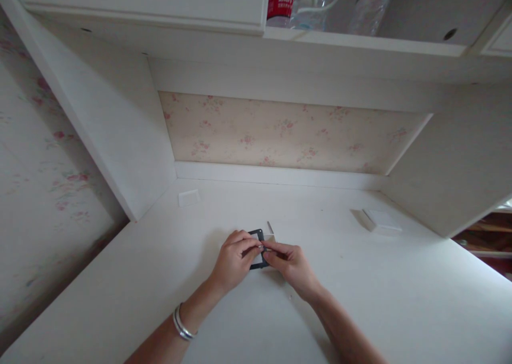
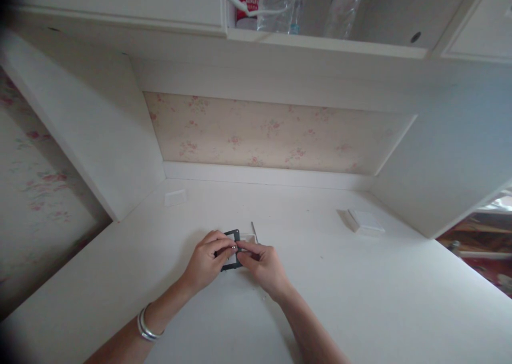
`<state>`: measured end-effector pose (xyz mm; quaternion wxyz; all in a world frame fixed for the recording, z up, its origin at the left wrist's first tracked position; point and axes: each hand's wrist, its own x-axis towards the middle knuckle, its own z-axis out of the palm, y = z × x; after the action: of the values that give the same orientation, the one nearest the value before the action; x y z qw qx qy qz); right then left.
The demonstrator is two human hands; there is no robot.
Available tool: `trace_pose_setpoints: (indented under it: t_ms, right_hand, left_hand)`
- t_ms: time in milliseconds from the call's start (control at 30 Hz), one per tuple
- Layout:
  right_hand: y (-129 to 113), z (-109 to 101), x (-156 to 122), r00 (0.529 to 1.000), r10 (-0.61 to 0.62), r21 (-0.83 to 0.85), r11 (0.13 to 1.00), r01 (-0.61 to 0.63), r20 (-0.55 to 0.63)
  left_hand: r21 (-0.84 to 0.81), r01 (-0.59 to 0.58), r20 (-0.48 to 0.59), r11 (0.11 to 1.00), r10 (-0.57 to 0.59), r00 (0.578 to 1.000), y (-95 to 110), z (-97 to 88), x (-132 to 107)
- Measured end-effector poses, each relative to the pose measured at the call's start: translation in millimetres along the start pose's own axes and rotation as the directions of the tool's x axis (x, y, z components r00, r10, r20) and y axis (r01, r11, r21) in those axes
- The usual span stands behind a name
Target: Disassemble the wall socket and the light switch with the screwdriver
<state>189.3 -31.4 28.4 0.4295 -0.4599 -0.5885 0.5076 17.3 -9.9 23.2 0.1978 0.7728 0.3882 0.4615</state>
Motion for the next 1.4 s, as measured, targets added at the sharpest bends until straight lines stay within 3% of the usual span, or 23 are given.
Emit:
trace_pose_setpoints:
  t_ms: [267,433,733,900,1100,1267,1400]
  right_hand:
    - [-1,3,0,0.999,-0.008,-0.034,0.999,0.007,-0.031]
    - [1,2,1,0.998,-0.053,-0.106,0.993,0.049,-0.040]
    - [-9,3,1,0.978,-0.206,-0.078,0.975,0.209,0.041]
    - [-2,2,2,0.988,-0.152,-0.034,0.988,0.153,0.028]
    - [4,6,4,0.996,-0.087,0.188,0.978,0.090,-0.027]
    - [3,10,3,0.990,-0.126,0.102,0.986,0.131,-0.055]
    - [5,11,2,0.989,-0.096,0.075,0.992,0.105,-0.109]
  left_hand:
    - [0.035,-0.026,-0.018,0.999,0.027,0.999,0,4.5,-3]
    - [0.005,0.040,-0.019,0.999,-0.040,0.999,1,6.3,-3]
    - [-0.049,0.079,-0.021,0.996,-0.080,0.997,-5,11.3,-3]
    - [-0.057,0.057,-0.046,0.997,-0.059,0.997,-3,11.1,-4]
    - [-0.038,0.066,-0.105,0.997,-0.070,0.992,0,13.6,-6]
    - [-0.107,0.149,-0.116,0.983,-0.161,0.980,3,14.7,-4]
    - [-0.060,0.103,-0.130,0.993,-0.110,0.985,0,14.8,-5]
